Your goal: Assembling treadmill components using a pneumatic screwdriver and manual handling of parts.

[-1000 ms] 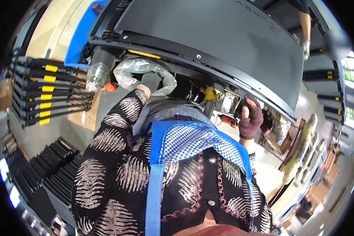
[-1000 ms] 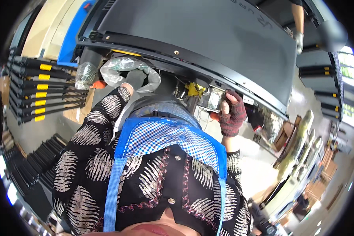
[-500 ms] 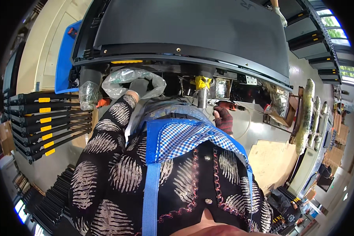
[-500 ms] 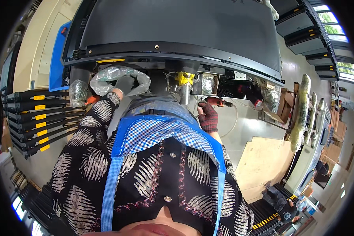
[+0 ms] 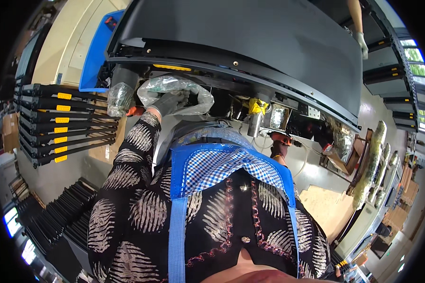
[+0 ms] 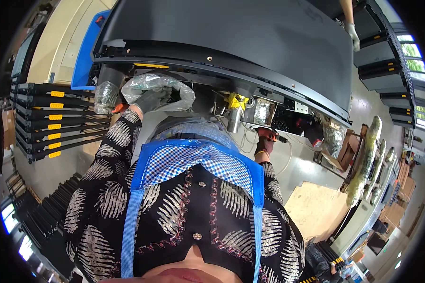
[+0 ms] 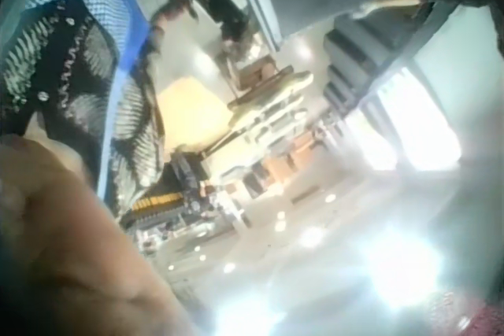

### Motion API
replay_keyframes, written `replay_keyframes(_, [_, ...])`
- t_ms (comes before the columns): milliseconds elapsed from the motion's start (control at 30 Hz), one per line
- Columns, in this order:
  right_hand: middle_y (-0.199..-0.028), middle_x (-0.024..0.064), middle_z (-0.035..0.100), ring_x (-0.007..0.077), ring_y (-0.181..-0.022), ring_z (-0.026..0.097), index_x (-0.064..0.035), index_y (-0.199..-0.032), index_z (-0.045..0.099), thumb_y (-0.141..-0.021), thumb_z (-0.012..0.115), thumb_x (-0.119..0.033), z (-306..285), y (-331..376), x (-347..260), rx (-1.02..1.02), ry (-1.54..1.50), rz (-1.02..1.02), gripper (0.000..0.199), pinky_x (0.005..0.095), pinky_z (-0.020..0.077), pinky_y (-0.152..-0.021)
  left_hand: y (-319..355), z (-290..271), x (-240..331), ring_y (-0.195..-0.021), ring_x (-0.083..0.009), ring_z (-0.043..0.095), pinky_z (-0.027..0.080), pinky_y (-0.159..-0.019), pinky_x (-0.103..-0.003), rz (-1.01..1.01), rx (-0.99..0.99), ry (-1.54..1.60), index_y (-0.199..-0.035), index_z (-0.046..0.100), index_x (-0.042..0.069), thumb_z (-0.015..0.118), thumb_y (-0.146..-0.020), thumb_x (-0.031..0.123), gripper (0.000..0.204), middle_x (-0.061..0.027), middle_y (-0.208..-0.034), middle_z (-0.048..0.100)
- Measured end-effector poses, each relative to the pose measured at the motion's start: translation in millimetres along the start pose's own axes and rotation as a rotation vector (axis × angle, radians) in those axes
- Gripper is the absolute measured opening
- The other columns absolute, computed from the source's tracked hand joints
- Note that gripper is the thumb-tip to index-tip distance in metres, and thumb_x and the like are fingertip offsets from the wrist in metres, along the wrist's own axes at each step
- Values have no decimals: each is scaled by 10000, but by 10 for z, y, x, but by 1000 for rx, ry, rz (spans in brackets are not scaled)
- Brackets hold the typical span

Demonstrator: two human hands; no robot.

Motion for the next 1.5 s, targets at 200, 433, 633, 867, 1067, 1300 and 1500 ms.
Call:
replay_keyframes(200, [-1047,85,615,185,-913,596,-73,-1144,561,-759,672,-238,87,-32,-25,116,-22,-85,433,309,456,-797,2,63,23,-867,-196,626,502,-754,-328,38,83,-452,-978,653,98,559,-889,229,184,-40,-902,663])
replay_keyframes(433, [-1132,120,598,211,-973,596,-54,-1213,529,-734,699,-114,76,468,-94,286,-76,-233,511,314,482,-835,-46,348,31,-899,-313,626,481,-792,-433,345,330,-1622,-891,701,127,631,-779,296,214,-142,-928,662])
replay_keyframes(633, [-1137,144,583,264,-993,604,-26,-1240,482,-679,689,57,-107,656,117,189,-597,-169,604,353,525,-850,-15,314,220,-895,-321,623,482,-782,-429,412,180,-1646,-877,704,109,631,-775,311,238,-133,-921,664])
replay_keyframes(867, [-1115,141,588,285,-994,610,-3,-1212,484,-661,691,68,-290,1217,230,154,-686,-243,592,383,538,-862,113,351,297,-850,-277,623,481,-758,-389,310,226,-1214,-1013,667,99,566,-856,367,327,-124,-947,659])
replay_keyframes(1067, [-1108,144,598,280,-1004,604,12,-1152,521,-737,662,-49,-304,1647,103,82,-678,-340,443,383,508,-913,162,846,398,-832,-180,581,472,-739,-304,48,-135,-530,-1184,583,96,478,-926,405,416,-88,-1006,629])
replay_keyframes(1300, [-1102,148,604,273,-998,605,29,-1115,539,-751,650,-91,-292,1700,136,21,-677,-410,399,389,489,-936,-144,1627,113,-858,-233,631,504,-755,-333,631,-553,-1524,-983,673,70,541,-862,245,250,-131,-1006,653])
replay_keyframes(1500, [-1089,149,608,277,-1017,598,28,-1088,557,-730,666,-98,-258,1787,122,-20,-671,-413,395,394,485,-939,-443,1782,-287,-786,-291,664,521,-668,-411,405,-57,-1854,-769,708,81,537,-804,168,195,-104,-841,687])
Point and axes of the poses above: each hand's wrist, its own y-axis away from the middle knuckle, its own z-axis out of the palm, x = y × z, the point moved 1 cm from there along -y, towards the middle knuckle
